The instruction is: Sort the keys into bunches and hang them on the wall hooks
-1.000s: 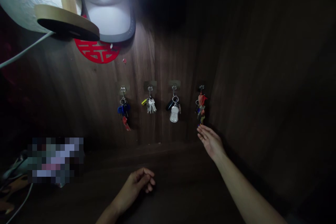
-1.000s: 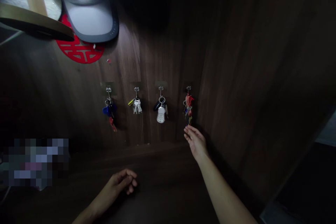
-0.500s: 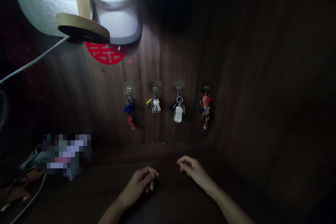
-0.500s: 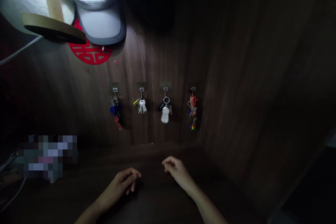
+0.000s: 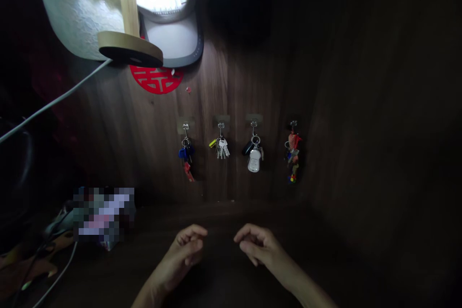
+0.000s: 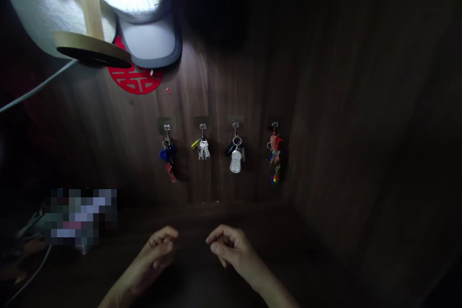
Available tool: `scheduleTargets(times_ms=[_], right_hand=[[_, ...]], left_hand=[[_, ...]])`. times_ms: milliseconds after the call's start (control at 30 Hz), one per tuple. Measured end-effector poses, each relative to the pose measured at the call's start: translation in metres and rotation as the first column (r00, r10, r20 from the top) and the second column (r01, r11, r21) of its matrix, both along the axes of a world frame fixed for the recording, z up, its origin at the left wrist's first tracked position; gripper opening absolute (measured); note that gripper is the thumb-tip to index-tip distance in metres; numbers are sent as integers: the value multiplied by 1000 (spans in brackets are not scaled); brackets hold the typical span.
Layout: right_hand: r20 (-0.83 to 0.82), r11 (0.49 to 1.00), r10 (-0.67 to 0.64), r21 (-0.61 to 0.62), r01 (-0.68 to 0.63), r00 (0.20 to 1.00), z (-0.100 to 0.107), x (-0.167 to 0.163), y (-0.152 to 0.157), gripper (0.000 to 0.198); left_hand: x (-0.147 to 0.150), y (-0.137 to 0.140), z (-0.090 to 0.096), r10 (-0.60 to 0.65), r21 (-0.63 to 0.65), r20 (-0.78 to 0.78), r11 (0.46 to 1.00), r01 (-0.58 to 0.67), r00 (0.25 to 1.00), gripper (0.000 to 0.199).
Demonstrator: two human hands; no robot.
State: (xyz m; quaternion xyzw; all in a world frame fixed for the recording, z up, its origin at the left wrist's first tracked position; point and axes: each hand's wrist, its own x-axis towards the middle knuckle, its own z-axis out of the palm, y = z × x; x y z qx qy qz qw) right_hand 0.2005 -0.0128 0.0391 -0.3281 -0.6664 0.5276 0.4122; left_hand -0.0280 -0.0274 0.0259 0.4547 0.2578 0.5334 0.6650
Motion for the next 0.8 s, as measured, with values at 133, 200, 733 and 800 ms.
scheduleTargets(times_ms=[133, 200, 733, 800], right_hand=[[-298, 997, -10, -75, -13, 955, 17, -7, -1, 24], [-448, 994, 26, -84, -71, 894, 26, -12, -2, 36], [-794, 974, -8, -144, -175, 607, 4, -33, 6, 62], [-789, 974, -10, -146, -172, 614, 2, -33, 6, 63]], left_hand=[[-24, -3, 3, -21, 26, 323, 1000, 13, 946, 34], [-34, -4, 2, -49, 71, 434, 997, 20, 900, 39], [-51, -7, 14, -9, 127, 593, 989, -82, 805, 74], [-51, -6, 13, -6, 117, 583, 990, -77, 813, 73]])
